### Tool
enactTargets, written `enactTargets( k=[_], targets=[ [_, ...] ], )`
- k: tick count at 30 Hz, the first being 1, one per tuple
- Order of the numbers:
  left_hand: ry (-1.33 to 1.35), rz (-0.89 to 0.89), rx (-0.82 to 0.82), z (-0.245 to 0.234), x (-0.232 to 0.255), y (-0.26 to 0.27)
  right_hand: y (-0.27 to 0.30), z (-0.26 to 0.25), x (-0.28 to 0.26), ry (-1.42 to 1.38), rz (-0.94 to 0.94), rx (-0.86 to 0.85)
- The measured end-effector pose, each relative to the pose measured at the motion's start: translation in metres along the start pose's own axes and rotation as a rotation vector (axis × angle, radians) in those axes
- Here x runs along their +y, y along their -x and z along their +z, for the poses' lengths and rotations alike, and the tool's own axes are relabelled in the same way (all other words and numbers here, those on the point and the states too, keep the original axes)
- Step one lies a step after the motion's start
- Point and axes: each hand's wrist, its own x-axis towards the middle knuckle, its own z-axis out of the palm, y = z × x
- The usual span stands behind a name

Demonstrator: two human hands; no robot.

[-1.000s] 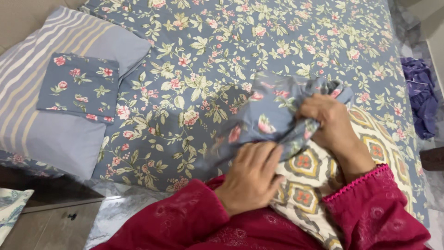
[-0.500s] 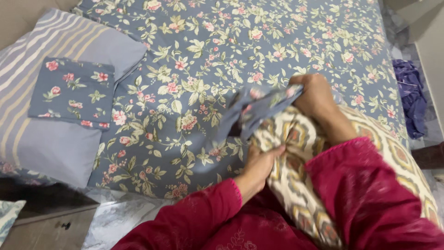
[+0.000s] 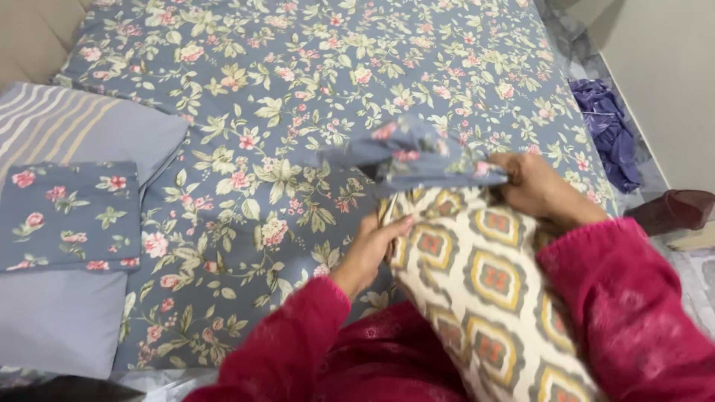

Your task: The person puts a patterned pillow into a blue floral pillowcase, adjusting the fabric to fit the corners. They then place the finished pillow on the bed and proceed to put a second pillow into a purple patterned pillowcase, followed by a third pillow into a blue floral pillowcase.

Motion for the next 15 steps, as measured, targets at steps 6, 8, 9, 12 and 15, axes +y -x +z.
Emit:
enactTargets(
  k=[6, 8, 9, 12, 15],
  targets=[
    [0.274, -0.057, 0.154, -0.031, -0.058, -0.005, 0.024, 0.003, 0.011, 0.128, -0.113, -0.051],
    [0.217, -0.067, 0.242, -0.027, -0.067, -0.023, 0.033, 0.007, -0.003, 0.139, -0.366, 0.006],
    [0.187, -0.074, 0.287, -0.025, -0.069, -0.03, 0.036, 0.008, -0.014, 0.138, -0.385, 0.013],
    [-0.131, 0.47, 0.29, -0.029, -0.051, -0.039, 0.042, 0.005, -0.055, 0.15, -0.379, 0.012],
    [-0.088, 0.382, 0.288, -0.021, -0.034, -0.034, 0.033, 0.005, -0.096, 0.222, -0.347, 0.028]
  ],
)
